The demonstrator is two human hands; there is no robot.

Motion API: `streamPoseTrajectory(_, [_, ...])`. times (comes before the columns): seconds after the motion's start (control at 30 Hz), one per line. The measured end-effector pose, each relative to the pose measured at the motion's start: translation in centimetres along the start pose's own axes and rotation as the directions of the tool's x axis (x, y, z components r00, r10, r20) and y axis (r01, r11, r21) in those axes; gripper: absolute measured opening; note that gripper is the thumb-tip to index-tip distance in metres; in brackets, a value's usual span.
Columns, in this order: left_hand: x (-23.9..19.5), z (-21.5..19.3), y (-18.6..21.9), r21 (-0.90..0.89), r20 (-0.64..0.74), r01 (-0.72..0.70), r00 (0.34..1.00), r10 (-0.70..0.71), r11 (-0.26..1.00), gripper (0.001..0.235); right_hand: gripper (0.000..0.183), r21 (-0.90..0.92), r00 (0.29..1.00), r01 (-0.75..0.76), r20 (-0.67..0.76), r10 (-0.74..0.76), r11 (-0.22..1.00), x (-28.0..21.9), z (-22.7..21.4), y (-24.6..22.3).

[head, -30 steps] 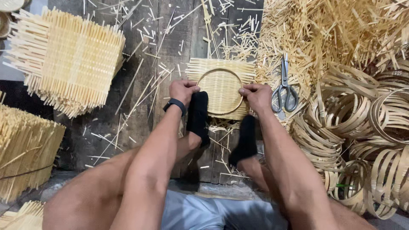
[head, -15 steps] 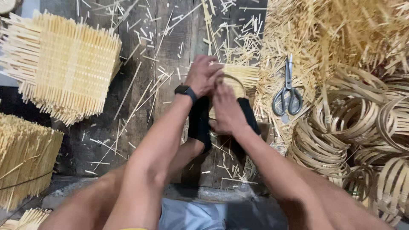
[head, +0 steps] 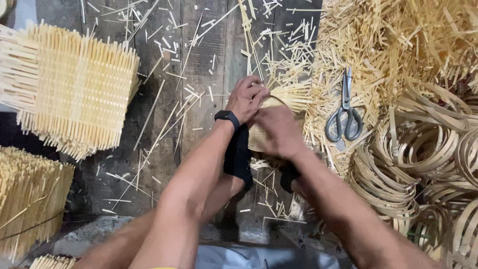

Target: The person sits on the floor and repeatedly trims the edges of woven bamboo mats using shears and a wooden mold. They place the mat over the mold, cut the excess strips, and stack the finished trays.

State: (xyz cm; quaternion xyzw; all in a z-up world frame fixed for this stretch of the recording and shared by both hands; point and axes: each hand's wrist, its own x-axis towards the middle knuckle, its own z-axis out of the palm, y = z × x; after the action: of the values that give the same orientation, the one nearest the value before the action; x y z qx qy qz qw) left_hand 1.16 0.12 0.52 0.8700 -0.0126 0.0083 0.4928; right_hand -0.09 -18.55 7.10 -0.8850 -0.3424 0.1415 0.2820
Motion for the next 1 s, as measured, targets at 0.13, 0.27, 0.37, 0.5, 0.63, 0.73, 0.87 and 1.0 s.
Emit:
streamPoseTrajectory(0.13, [0.1, 0.6, -0.7, -0.076, 0.173, 0.338, 0.931, -0.322, 0.938, 0.025, 0.026, 0.529, 0.921, -0.173, -0.212, 0.327, 0.831, 2.9, 2.1, 5.2])
streamPoseTrajectory(0.27, [1.4, 2.2, -2.4, -0.094, 0.172, 0.469, 0.876, -0.450, 0.878, 0.034, 0.040, 0.587, 0.862, -0.434, 0.052, 0.504, 0.683, 2.9, 5.8, 9.7])
streamPoseTrajectory(0.37, [0.6, 2.4, -2.9, -0.110, 0.166, 0.508, 0.857, -0.488, 0.854, 0.034, 0.043, 0.706, 0.885, -0.360, 0.051, 0.463, 0.610, 2.0, 7.1, 10.7])
streamPoseTrajectory(0.5, [0.9, 0.4, -0.9, -0.215, 0.237, 0.431, 0.894, -0.381, 0.877, 0.027, 0.054, 0.405, 0.819, -0.511, -0.039, 0.573, 0.758, 1.8, -0.1, 10.8])
streamPoseTrajectory(0.63, [-0.1, -1.3, 3.7, -0.177, 0.159, 0.189, 0.974, -0.161, 0.966, 0.041, 0.041, -0.007, 0.779, -0.616, 0.143, 0.611, 0.788, -2.4, -16.4, 11.8])
streamPoseTrajectory(0.73, [-3.7, -0.5, 7.3, 0.127, 0.109, -0.109, 0.989, 0.096, 0.986, 0.035, 0.036, -0.456, 0.757, -0.469, 0.233, 0.610, 0.756, -8.3, -22.9, 10.9])
streamPoseTrajectory(0.87, [-9.0, 1.2, 8.4, 0.402, 0.250, -0.364, 0.926, 0.282, 0.840, 0.021, 0.031, -0.238, 0.639, -0.632, 0.379, 0.669, 0.738, -14.3, -19.1, 11.7])
streamPoseTrajectory(1.0, [-13.2, 0.5, 6.3, 0.462, 0.474, -0.363, 0.872, 0.121, 0.809, 0.036, 0.041, -0.014, 0.724, -0.680, 0.146, 0.674, 0.733, -16.5, -6.4, 16.6])
